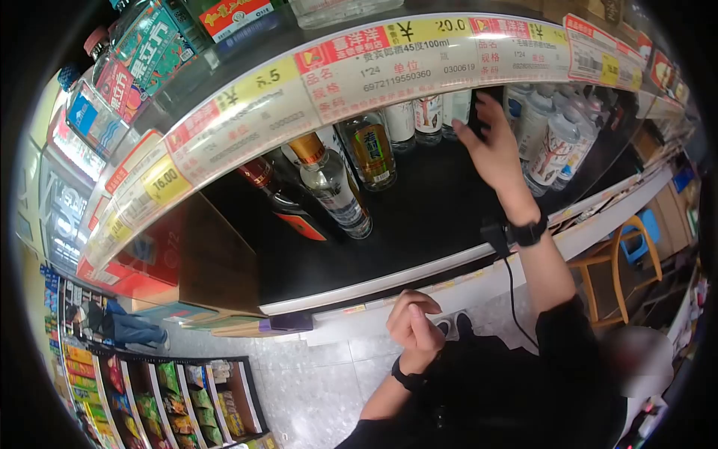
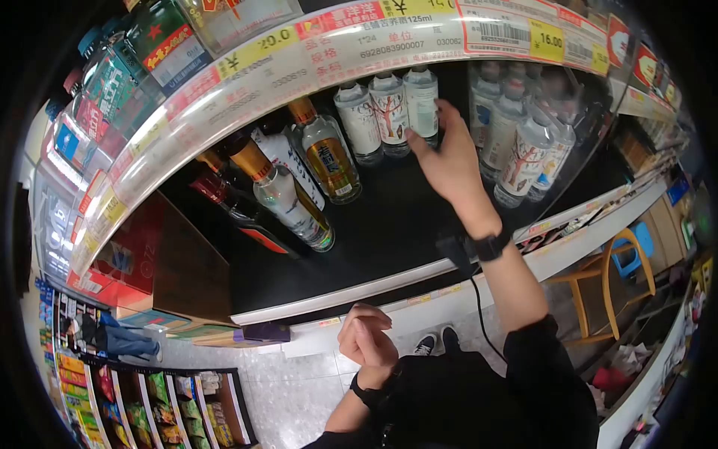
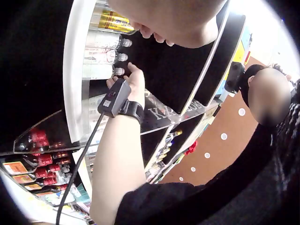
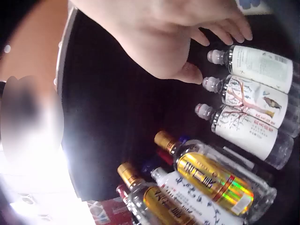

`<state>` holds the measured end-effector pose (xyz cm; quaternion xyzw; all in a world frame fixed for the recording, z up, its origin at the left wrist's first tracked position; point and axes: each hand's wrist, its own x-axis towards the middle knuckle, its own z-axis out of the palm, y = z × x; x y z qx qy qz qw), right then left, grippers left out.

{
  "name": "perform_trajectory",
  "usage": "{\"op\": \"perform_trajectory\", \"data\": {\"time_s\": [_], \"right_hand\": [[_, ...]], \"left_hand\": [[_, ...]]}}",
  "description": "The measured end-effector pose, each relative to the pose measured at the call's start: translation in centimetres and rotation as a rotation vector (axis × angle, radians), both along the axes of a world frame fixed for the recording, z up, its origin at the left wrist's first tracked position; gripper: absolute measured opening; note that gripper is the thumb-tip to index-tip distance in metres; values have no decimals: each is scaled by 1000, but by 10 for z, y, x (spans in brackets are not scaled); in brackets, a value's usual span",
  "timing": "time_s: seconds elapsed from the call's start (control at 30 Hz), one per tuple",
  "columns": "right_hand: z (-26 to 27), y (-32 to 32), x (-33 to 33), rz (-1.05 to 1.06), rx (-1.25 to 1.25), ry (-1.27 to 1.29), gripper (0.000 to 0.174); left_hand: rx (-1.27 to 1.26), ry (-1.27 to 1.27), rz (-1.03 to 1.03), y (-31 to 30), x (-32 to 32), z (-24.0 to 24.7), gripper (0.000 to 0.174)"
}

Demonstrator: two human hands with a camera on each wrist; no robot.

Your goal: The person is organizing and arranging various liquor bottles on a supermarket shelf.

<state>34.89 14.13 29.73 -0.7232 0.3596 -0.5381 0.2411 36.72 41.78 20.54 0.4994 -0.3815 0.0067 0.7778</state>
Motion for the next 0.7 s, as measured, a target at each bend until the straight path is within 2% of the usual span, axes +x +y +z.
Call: {"op": "perform_trajectory", "data": {"time_s": [0.17, 0.2, 0.23, 0.3, 0.57, 0.7], "right_hand": [[-13, -79, 27, -61, 54, 0, 77], [-17, -90, 35, -75, 48, 23, 80], [-23, -98, 41, -88, 41, 46, 82], [-20, -89, 46, -64, 97, 28, 82], [-19, -98, 45, -70, 2, 31, 73], [-20, -73, 39, -145, 25, -7, 69]], "left_hand": [[60, -19, -31, 17, 10, 6, 38], [104, -18, -19, 18, 11, 8, 46], [107, -27, -12, 17, 10, 10, 46], [176, 8, -44, 16, 9, 12, 45], [270, 23, -75, 14, -3, 18, 45], [267, 66, -83, 6, -8, 17, 44]]}}
